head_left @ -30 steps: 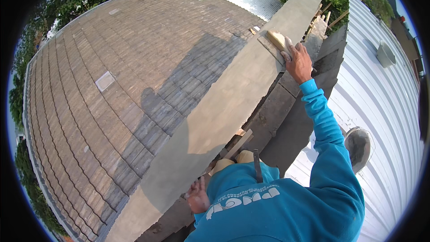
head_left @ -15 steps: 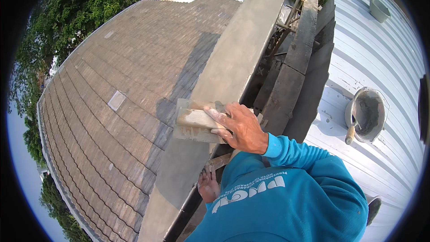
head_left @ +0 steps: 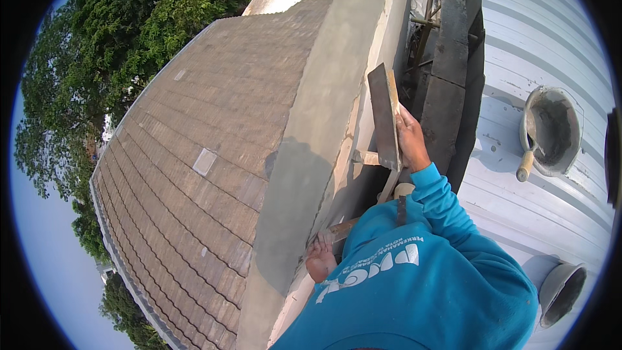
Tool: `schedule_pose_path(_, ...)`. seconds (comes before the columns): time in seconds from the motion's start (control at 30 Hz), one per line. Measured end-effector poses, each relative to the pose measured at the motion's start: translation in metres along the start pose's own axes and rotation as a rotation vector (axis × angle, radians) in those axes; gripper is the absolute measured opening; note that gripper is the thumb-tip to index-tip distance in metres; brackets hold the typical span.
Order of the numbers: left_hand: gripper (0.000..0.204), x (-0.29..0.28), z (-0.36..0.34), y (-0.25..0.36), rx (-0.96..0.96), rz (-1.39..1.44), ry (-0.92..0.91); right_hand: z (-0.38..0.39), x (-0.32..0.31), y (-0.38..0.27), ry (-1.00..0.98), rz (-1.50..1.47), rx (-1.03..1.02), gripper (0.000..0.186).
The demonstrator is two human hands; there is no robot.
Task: The person scoops wet cement from a bucket with a trowel and applies it to a roof edge, smoothing the surface with a wooden float. The person repeatedly adds and levels the cement along the roof edge.
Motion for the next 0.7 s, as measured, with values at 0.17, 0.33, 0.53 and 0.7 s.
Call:
schedule_pose_path(0.17,0.053,0.011,0.005,0.0,0.014,0.022,0.063,-0.014,-0.005,-0.009,0.03,0.251,-0.071,0.056)
schedule_pose_path(0.33,0.023,0.011,0.004,-0.001,0.036,0.013,0.005,-0.014,-0.005,-0.022,-0.03,0.485,-0.138,0.055)
schedule_pose_path(0.53,0.021,0.026,0.009,-0.003,0.029,0.016,0.015,0.015,-0.002,-0.04,-0.17,0.614,-0.037,0.052)
schedule_pose_path(0.7,0.035,-0.014,-0.002,-0.009,0.051,-0.009,-0.121,0.035,0.002,-0.045,-0.241,0.693,0.043,0.049)
Point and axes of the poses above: each hand's wrist, its own z-axis away from the middle knuckle, its own x-axis out of the palm, y = z × x, the point moved 2 cm from there along -z, towards the middle knuckle, and after that the axes turned 4 degrees about -y, right-handed, at the moved point
